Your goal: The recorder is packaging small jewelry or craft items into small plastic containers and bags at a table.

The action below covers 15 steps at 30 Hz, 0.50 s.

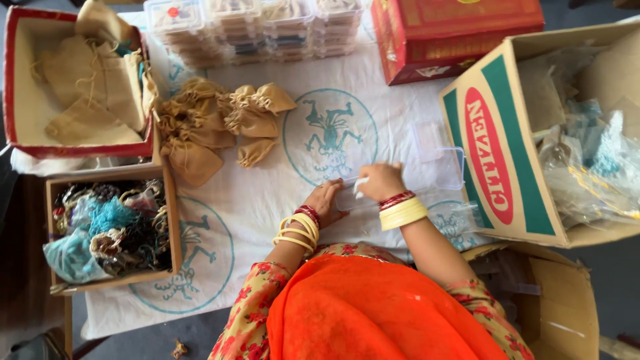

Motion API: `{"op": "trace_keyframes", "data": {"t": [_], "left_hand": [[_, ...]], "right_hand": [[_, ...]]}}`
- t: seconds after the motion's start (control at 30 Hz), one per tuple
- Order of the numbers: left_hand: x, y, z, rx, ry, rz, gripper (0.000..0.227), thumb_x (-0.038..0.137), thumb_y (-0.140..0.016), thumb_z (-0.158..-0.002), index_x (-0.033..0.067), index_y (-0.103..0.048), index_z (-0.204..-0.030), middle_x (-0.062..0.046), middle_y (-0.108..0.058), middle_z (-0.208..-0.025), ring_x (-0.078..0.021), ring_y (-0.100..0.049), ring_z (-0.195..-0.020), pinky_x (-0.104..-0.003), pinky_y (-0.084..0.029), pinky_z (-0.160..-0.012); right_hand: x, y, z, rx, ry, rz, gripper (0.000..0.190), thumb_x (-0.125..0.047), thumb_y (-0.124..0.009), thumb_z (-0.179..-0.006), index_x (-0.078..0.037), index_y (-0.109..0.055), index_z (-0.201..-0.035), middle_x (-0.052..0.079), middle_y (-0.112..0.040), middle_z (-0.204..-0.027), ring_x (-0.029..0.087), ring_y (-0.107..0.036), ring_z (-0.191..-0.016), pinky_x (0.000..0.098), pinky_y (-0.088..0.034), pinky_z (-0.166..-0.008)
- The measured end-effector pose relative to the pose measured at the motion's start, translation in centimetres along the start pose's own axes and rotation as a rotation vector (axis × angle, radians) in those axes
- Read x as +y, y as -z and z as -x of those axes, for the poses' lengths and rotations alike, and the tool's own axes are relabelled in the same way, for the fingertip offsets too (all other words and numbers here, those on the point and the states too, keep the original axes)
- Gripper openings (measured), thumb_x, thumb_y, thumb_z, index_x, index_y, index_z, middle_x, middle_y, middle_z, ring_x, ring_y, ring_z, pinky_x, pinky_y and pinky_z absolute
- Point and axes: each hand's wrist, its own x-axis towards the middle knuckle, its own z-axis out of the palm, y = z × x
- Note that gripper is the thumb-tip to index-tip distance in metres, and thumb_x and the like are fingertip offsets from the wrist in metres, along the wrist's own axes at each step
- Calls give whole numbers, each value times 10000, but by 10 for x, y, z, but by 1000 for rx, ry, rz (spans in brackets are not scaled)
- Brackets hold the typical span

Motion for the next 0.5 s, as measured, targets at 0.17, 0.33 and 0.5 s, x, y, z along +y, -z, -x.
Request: {"op": "trace_keyframes", "data": {"t": [0.17, 0.33, 0.5], "left_hand": [[26, 24, -5, 15, 11, -191, 646, 334, -835, -753, 111, -563, -1295, -88, -558, -1415, -297, -494, -1326, -484, -350, -1100], [-18, -20, -2, 87, -71, -202, 500, 311, -757, -840, 106, -641, -1281, -98, -540, -1440, -308, -448, -1400, -465, -351, -1171], [32, 21, -5, -126, -51, -403, 246, 316, -649, -933, 242, -760, -1141, 15, -610, -1271, -294, -419, -1426, -564, -254, -1169]], "right_hand": [[7, -16, -23, 532, 50, -155, 115, -193, -741, -788, -144, -730, -892, 78, -687, -997, 326, -634, -975, 492, -473, -850], [-2, -47, -53, 639, 147, -266, 168, -134, -765, -755, -129, -754, -923, 95, -645, -1033, 354, -614, -949, 449, -516, -821], [-18, -82, -69, 435, 287, -275, 117, -71, -715, -856, -124, -760, -951, 113, -660, -1011, 345, -646, -951, 438, -525, -827]]}}
